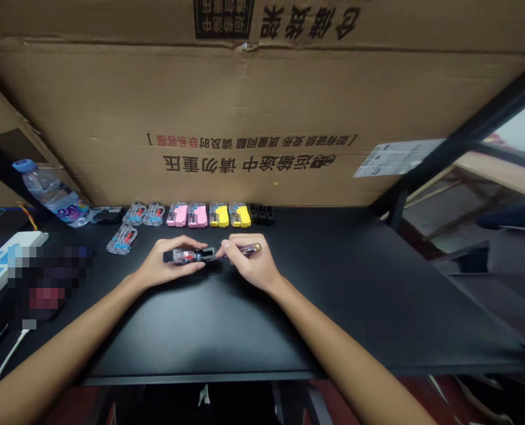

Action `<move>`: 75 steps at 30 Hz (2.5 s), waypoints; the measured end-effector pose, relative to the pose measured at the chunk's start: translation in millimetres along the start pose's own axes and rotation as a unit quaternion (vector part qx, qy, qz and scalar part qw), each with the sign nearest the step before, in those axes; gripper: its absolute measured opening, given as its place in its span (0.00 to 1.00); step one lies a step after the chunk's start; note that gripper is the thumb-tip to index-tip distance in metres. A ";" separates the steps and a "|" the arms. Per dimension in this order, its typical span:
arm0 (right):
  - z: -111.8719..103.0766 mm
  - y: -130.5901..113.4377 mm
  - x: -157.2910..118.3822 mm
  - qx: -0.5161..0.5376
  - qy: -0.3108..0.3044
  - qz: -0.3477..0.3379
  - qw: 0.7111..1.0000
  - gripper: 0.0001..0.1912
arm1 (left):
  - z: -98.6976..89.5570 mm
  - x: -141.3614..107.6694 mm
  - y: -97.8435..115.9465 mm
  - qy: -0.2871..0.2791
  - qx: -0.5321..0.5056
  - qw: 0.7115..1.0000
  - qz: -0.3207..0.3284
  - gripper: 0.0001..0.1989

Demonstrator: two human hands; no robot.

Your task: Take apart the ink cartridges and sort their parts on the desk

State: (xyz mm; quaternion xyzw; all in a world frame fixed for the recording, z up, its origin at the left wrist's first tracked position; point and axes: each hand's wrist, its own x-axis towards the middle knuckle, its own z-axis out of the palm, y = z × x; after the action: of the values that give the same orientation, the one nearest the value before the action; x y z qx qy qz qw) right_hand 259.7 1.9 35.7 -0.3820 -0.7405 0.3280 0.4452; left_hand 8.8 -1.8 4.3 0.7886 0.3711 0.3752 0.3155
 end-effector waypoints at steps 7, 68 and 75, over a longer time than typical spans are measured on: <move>2.1 7.6 3.5 -0.034 -0.010 -0.052 0.998 0.21 | 1.3 0.6 -18.8 0.018 0.114 0.992 0.047 0.23; 9.3 25.3 4.3 -0.084 0.010 -0.012 0.996 0.24 | 14.9 9.2 -28.4 0.013 0.192 0.977 0.088 0.24; 10.7 22.7 5.1 -0.088 -0.038 -0.026 0.995 0.24 | -3.2 10.1 -15.3 0.134 0.080 0.988 0.016 0.18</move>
State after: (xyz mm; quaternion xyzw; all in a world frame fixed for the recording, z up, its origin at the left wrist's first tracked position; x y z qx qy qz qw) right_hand 254.7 16.0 14.9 -0.3873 -0.7928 0.2642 0.3895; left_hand 5.3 15.3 -2.4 0.7599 0.4260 0.4515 0.1932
